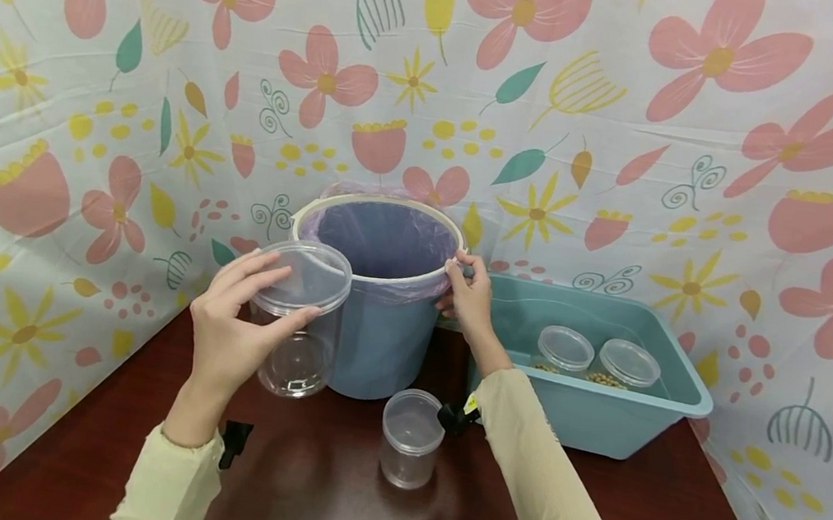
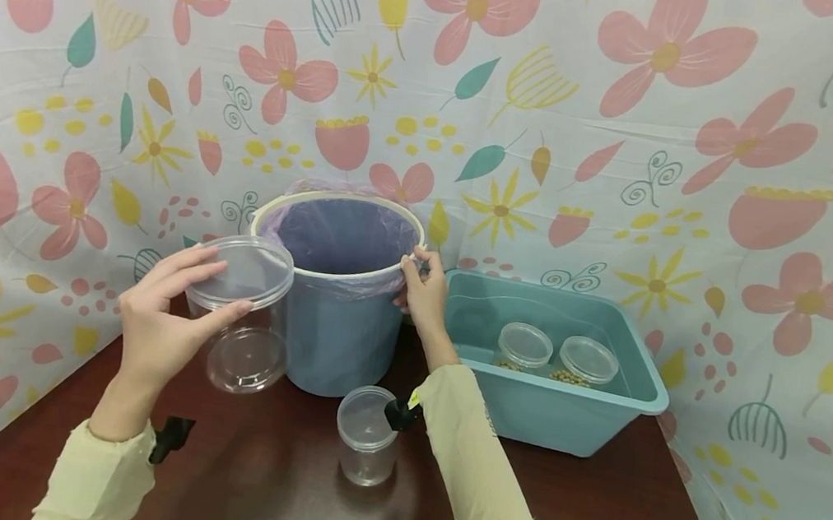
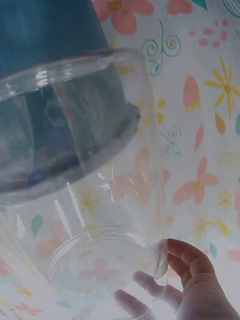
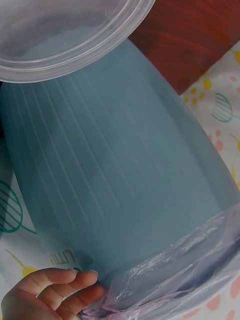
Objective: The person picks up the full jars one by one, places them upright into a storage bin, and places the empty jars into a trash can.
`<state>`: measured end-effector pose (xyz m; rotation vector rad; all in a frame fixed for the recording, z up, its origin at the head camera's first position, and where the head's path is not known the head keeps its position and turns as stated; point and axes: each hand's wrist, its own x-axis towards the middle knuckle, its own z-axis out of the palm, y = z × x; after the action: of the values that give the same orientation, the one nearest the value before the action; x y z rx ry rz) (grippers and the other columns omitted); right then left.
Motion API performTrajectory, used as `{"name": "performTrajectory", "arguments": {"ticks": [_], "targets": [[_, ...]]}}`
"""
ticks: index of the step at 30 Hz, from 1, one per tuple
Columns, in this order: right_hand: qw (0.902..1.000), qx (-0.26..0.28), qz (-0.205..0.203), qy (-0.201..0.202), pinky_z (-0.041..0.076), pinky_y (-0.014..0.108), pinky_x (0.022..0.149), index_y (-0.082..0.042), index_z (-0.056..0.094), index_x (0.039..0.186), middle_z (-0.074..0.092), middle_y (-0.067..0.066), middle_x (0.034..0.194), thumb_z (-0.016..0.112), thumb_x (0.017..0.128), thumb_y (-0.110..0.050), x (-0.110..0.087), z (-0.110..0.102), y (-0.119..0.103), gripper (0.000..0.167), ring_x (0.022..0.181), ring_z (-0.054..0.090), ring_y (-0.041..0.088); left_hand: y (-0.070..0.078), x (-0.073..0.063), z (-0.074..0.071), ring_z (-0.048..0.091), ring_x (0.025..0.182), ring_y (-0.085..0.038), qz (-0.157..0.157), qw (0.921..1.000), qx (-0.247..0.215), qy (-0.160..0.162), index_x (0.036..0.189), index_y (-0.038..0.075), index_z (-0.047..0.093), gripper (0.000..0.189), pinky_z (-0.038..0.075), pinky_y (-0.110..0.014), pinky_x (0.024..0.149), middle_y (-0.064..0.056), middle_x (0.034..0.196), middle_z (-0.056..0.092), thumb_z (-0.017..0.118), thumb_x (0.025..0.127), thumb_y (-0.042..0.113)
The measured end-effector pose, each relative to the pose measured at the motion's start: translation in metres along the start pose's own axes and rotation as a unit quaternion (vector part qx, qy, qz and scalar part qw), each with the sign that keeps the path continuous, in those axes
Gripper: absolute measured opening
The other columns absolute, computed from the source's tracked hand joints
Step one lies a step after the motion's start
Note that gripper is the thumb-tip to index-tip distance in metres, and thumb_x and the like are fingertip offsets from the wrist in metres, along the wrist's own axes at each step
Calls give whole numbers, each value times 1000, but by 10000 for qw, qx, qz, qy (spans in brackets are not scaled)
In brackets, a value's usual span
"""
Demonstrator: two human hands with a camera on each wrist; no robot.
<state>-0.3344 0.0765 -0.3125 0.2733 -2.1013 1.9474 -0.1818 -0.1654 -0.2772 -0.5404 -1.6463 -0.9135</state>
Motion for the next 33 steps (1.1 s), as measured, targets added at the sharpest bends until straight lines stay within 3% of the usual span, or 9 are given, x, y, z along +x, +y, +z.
{"name": "performTrajectory", "arguments": {"ticks": [11,22,25,30,33], "targets": [[10000,25,-47,24,43,29,37,-8,48,120,53,3,51,52,90,-27,-1,-2,2,36,40,53,18,7,36,1,56,100,-31,270,9991,95,315,90,-8,68,55,38,-38,92,-18,98,64,74,67,42],[10000,88,-31,-5,42,27,37,-7,48,119,53,4,50,51,90,-26,-1,0,1,34,40,53,17,10,69,-2,57,99,-30,317,9933,-364,1050,91,-9,68,63,40,-38,90,-19,97,64,78,61,46],[9999,94,-69,8,42,26,36,-5,47,120,53,3,50,51,90,-26,0,0,2,37,39,52,17,10,73,-4,56,102,-27,240,9925,-456,1108,92,-8,68,60,39,-38,92,-19,99,63,81,60,40],[9999,82,-82,33,41,27,36,-6,48,120,52,3,50,51,90,-25,1,0,3,36,39,52,17,11,75,1,54,106,-26,223,9904,-622,1214,93,-9,67,48,36,-40,94,-20,101,63,85,55,15],[10000,59,-75,11,42,27,36,-9,49,119,52,3,50,51,90,-25,1,0,3,33,39,52,16,9,75,10,53,107,-26,242,9877,-671,1390,91,-9,67,45,35,-40,95,-20,101,62,83,56,14]]}}
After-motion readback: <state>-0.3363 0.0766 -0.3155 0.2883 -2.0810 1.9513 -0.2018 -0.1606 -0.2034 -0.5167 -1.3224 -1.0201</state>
